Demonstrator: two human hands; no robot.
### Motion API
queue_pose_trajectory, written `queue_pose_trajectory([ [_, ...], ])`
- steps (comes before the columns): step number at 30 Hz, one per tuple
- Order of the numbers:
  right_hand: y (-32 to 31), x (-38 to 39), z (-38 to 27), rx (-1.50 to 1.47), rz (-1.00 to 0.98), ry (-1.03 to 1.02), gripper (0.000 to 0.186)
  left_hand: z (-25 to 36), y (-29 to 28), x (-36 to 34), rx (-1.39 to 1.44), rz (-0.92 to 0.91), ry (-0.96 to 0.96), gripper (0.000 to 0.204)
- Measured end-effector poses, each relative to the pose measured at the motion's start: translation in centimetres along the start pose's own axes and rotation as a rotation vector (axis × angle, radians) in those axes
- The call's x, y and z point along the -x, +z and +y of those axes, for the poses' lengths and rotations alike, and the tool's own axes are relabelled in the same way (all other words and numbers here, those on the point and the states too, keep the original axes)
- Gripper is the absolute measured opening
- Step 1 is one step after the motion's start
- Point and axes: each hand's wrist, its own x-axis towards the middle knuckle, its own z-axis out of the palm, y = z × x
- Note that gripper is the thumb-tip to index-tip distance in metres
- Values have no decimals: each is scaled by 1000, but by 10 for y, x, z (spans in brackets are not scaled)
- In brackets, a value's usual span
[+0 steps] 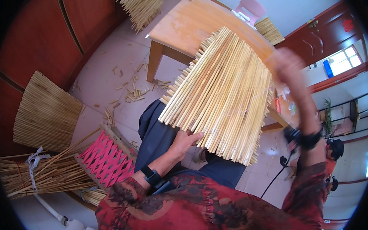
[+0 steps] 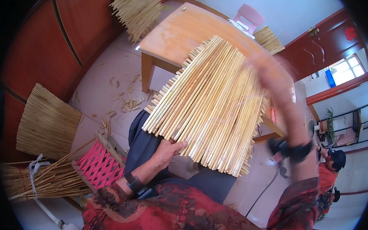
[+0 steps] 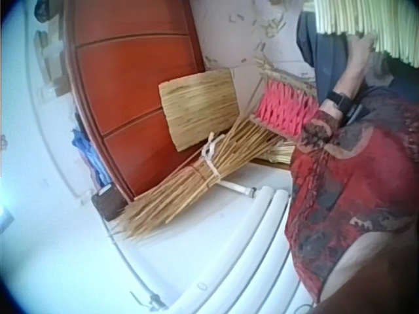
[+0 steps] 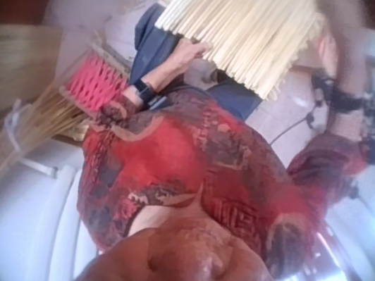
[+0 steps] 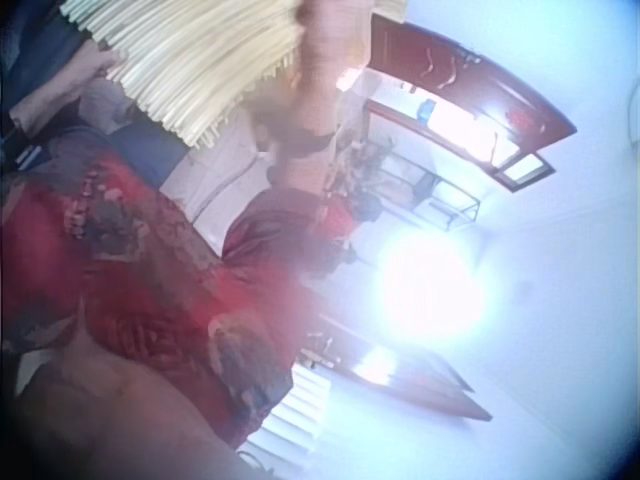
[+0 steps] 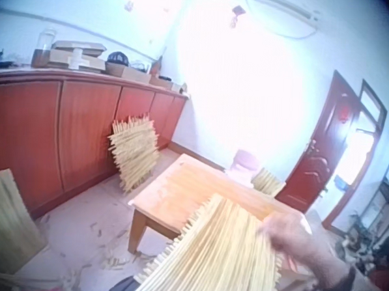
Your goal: The person binds wooden rods together with string using a needle to assemble a mat, then trims the edges of the mat with scissors.
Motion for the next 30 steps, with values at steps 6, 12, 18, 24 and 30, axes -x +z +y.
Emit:
queue_pose_trajectory([
  [6,121,87,14,-459,-607,484,15,4,1,5,-126,-84,-42,33],
  [12,154,121,27,-9,-442,50,20,2,-13,12,113,-296,-75,47],
  [18,155,119,37,-224,-510,122,13,-3,-25,15,232,-338,-113,47],
  [24,140,109,31,-474,-650,525,12,-10,-13,2,-69,-83,-23,28],
  [30,115,96,7,-763,-682,828,9,-24,-19,-25,-487,59,145,27],
])
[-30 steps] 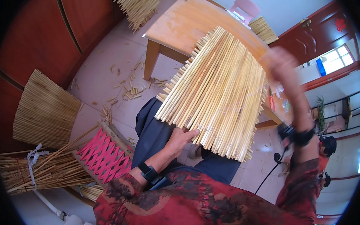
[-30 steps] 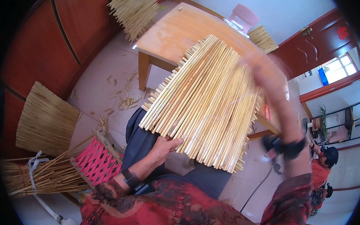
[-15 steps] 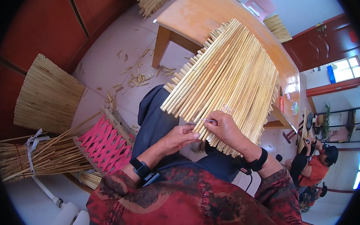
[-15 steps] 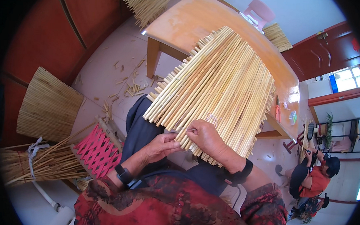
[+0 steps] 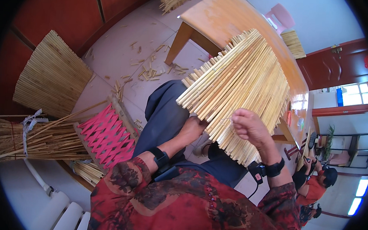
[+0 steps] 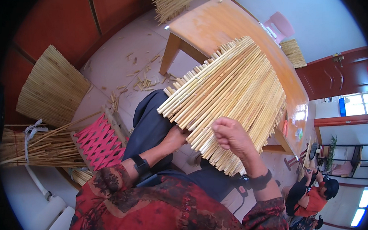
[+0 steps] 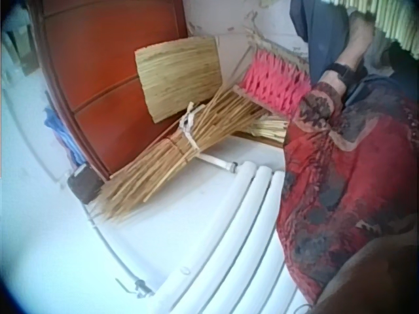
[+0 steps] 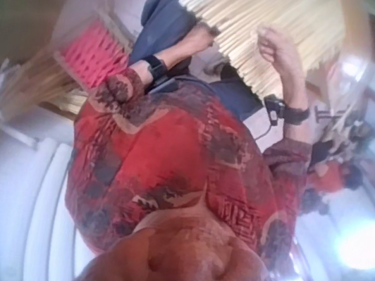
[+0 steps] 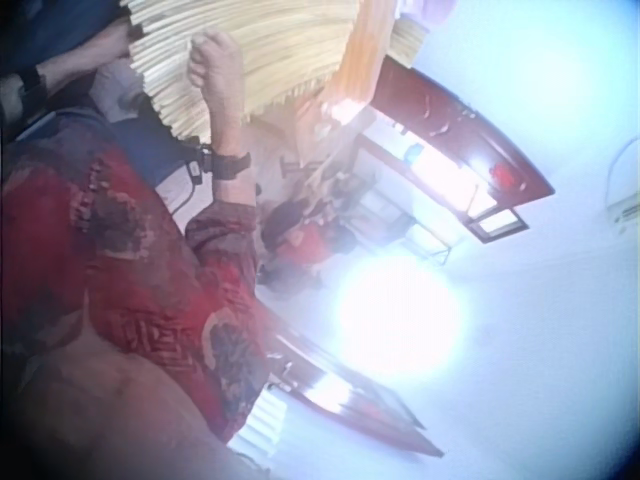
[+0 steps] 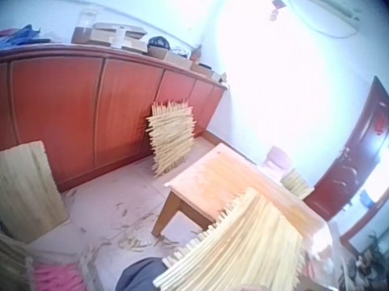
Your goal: The person binds wooden rods together with string using a needle to assemble a mat, then trims the edges of the mat with scissors.
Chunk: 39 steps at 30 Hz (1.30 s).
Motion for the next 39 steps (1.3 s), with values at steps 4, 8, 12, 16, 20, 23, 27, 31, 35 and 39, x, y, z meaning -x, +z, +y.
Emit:
queue_pose_trajectory([
  [4,-15,26,-34,-121,34,-205,9,-15,0,-5,-324,74,290,29],
  [8,-28,49,-63,-42,134,-330,9,-16,-2,-4,-185,67,249,30],
  [12,-30,71,-84,47,246,-489,7,5,-5,0,-118,-56,-87,23],
  [16,-19,73,-93,87,308,-603,8,2,-5,-2,192,-29,-106,25],
  [20,-27,56,-90,-37,291,-622,12,-8,2,-4,657,-49,-124,29],
  [23,-36,51,-88,-40,258,-626,14,13,1,6,777,0,-139,26],
  [27,-32,47,-84,104,383,-687,16,-2,3,4,716,87,-140,21],
  [31,-43,50,-86,200,405,-684,17,-16,-10,2,-155,-525,-119,13],
  [35,-51,50,-75,205,413,-636,16,-19,-13,3,-55,-248,-154,14],
  [39,-62,53,-62,169,406,-567,16,-29,-15,-2,153,244,-103,15],
])
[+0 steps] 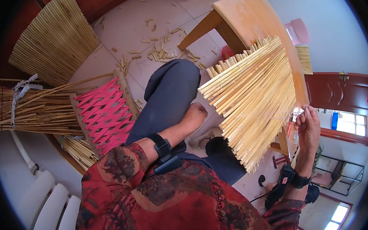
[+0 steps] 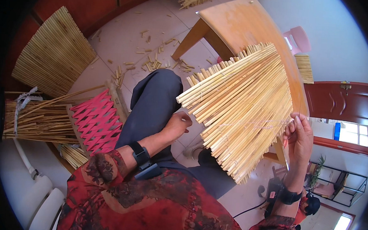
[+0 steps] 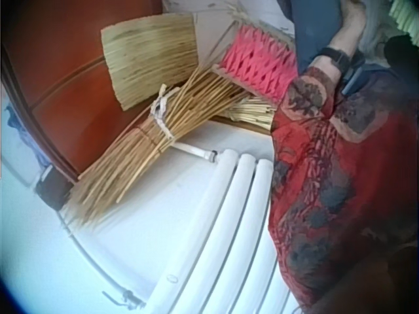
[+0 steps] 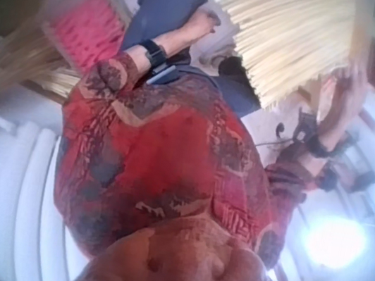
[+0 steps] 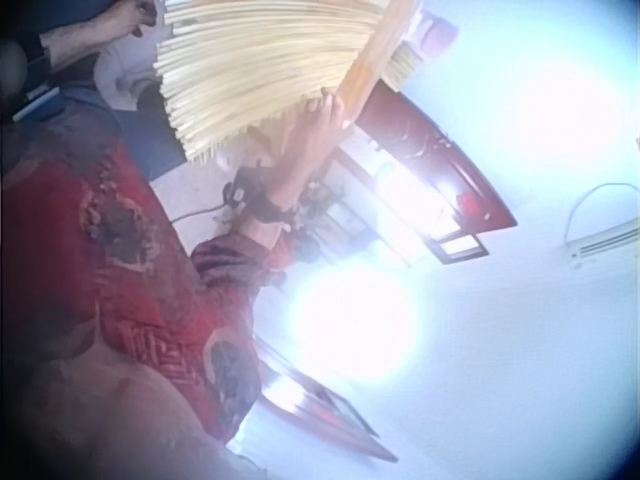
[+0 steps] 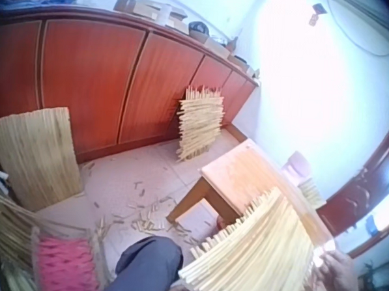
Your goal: The person binds wooden rods together with string using a needle to assemble a mat, then trims the edges of the mat with scissors.
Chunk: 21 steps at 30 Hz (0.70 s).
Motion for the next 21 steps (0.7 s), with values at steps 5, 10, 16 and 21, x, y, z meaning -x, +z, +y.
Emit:
queue_pose_trajectory([
  [5,-11,6,5,-80,35,3,16,2,-6,2,363,12,-122,18],
  [10,-9,6,8,-93,50,41,17,1,9,-4,129,-34,362,45],
  [16,2,9,3,-74,38,42,16,-3,13,-23,-200,-148,580,41],
  [21,-5,15,14,-130,63,79,15,30,-7,-4,229,-281,4,27],
])
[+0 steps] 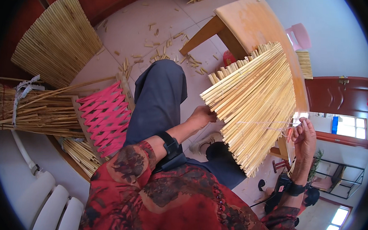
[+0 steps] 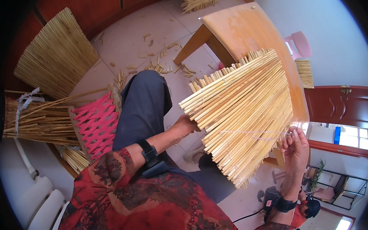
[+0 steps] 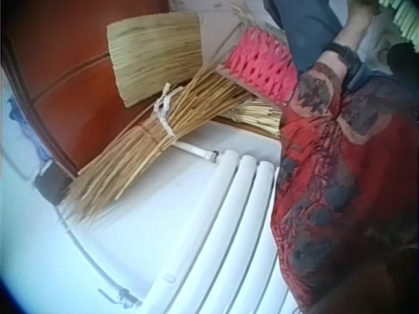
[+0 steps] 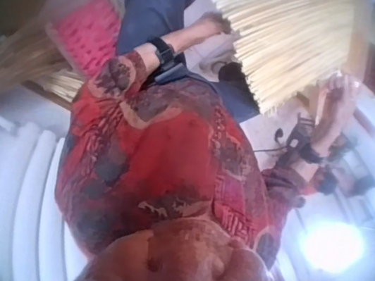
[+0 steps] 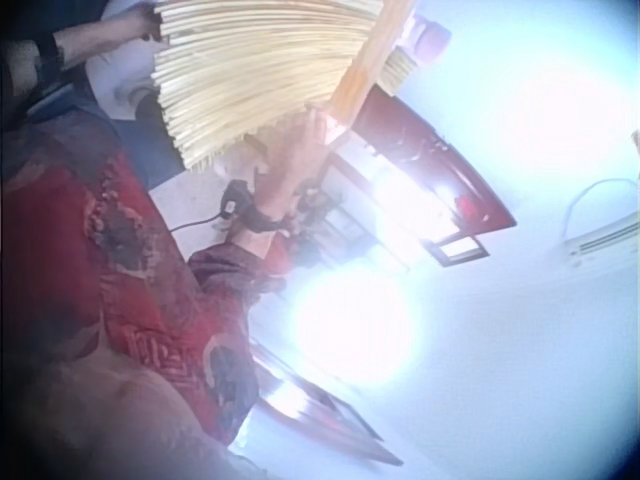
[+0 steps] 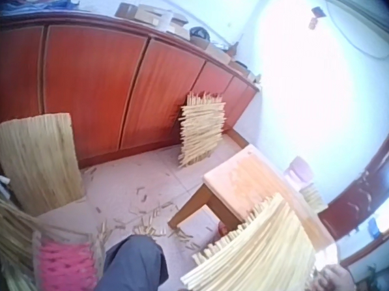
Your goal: The person binds wooden rods together with string using a needle to assemble a mat, then trims the edges of the mat with scissors.
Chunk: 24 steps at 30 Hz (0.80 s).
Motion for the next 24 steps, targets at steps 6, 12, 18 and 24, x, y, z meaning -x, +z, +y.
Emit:
queue_pose_trajectory([
  [6,-10,2,20,-88,13,19,15,26,-19,38,291,3,-113,14],
  [12,-14,5,36,-139,57,25,15,32,-32,74,494,-64,11,6],
  [18,-26,9,42,-237,100,-18,15,37,-30,78,592,60,90,4],
  [24,-43,4,51,-252,119,-41,15,59,-50,101,147,-130,-217,13],
])
